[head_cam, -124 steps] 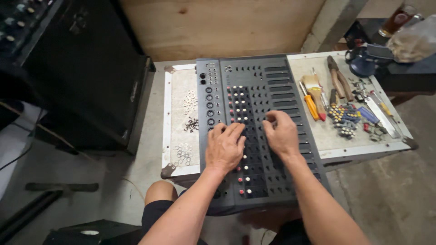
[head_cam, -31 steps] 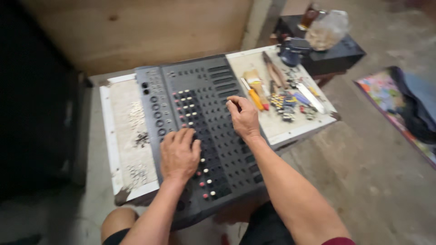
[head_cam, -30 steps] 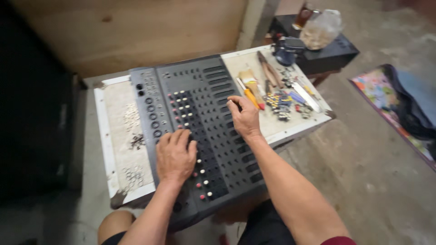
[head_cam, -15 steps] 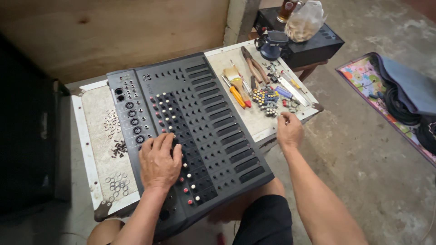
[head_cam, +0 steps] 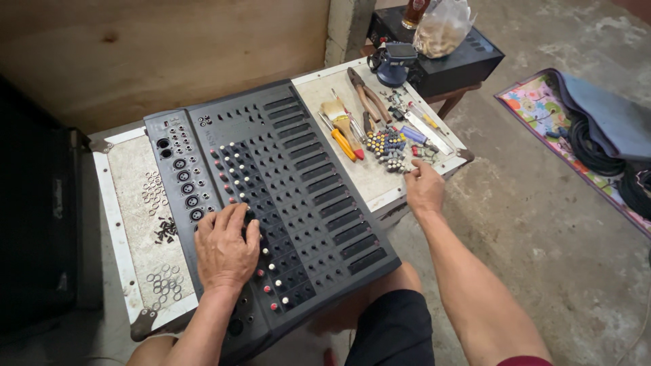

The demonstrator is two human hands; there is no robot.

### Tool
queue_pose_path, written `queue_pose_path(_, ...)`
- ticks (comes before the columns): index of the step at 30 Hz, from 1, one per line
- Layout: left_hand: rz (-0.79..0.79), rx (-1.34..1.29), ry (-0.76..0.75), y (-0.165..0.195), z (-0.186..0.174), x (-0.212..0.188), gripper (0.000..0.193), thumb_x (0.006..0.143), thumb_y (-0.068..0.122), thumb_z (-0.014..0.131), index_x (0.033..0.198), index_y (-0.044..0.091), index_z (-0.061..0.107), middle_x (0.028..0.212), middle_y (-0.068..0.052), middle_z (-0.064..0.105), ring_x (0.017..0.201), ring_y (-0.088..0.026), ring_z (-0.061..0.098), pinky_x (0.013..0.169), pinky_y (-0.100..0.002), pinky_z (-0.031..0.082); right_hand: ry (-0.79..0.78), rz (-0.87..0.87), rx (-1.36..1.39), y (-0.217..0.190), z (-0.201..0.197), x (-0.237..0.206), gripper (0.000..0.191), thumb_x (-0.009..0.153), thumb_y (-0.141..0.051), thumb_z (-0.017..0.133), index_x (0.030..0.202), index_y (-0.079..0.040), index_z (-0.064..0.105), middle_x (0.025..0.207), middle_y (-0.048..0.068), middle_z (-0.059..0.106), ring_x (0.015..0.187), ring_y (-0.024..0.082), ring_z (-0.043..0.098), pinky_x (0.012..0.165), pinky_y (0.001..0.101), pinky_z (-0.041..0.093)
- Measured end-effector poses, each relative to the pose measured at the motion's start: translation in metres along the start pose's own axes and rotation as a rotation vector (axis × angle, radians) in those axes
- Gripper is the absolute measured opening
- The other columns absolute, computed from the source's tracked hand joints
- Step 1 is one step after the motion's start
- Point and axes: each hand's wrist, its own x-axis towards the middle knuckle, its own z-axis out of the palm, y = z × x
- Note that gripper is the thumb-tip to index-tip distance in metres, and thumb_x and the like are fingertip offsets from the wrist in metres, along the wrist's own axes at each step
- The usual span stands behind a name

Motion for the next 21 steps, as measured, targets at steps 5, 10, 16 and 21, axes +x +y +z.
queue_pose_path(5,-0.011,-0.001,-0.006,0.0,0.0,0.0,0.04,0.086,0.033,0.07,0.121,0.014,0.072,0.128,0.0,0.068,0.119,-0.029,0.054,0.104,-0.044,0.042,0.017,0.073,0.017,-0.005,-0.001,-0.003,0.038,0.085,-0.015,0.071,0.123,-0.008,0.07,0.099,0.012,0.077,0.094,0.03,0.074,0.086,0.0399,0.056)
queue_pose_path(10,-0.008,0.001,0.001,-0.001,0.0,0.0,0.04,0.087,0.033,0.07,0.121,0.014,0.072,0.128,0.0,0.068,0.119,-0.028,0.054,0.104,-0.044,0.042,0.007,0.037,-0.022,-0.004,0.0,-0.003,0.036,0.086,-0.015,0.071,0.122,-0.01,0.071,0.101,0.01,0.078,0.097,0.031,0.073,0.088,0.0417,0.055)
queue_pose_path(16,0.006,-0.004,0.021,0.002,-0.002,0.001,0.04,0.085,0.033,0.07,0.12,0.014,0.072,0.127,-0.001,0.069,0.118,-0.029,0.055,0.104,-0.045,0.042,0.021,0.017,-0.024,0.007,0.003,-0.001,0.033,0.088,-0.016,0.071,0.12,-0.011,0.072,0.103,0.01,0.077,0.098,0.031,0.073,0.088,0.0418,0.055)
queue_pose_path(21,0.022,-0.077,0.012,0.0,-0.008,0.003,0.033,0.088,0.031,0.069,0.115,0.012,0.071,0.121,-0.005,0.069,0.116,-0.031,0.057,0.1,-0.046,0.044,0.165,-0.101,0.063,-0.004,0.012,-0.006,0.027,0.092,-0.015,0.073,0.118,-0.007,0.072,0.1,0.01,0.076,0.09,0.028,0.071,0.079,0.0406,0.054)
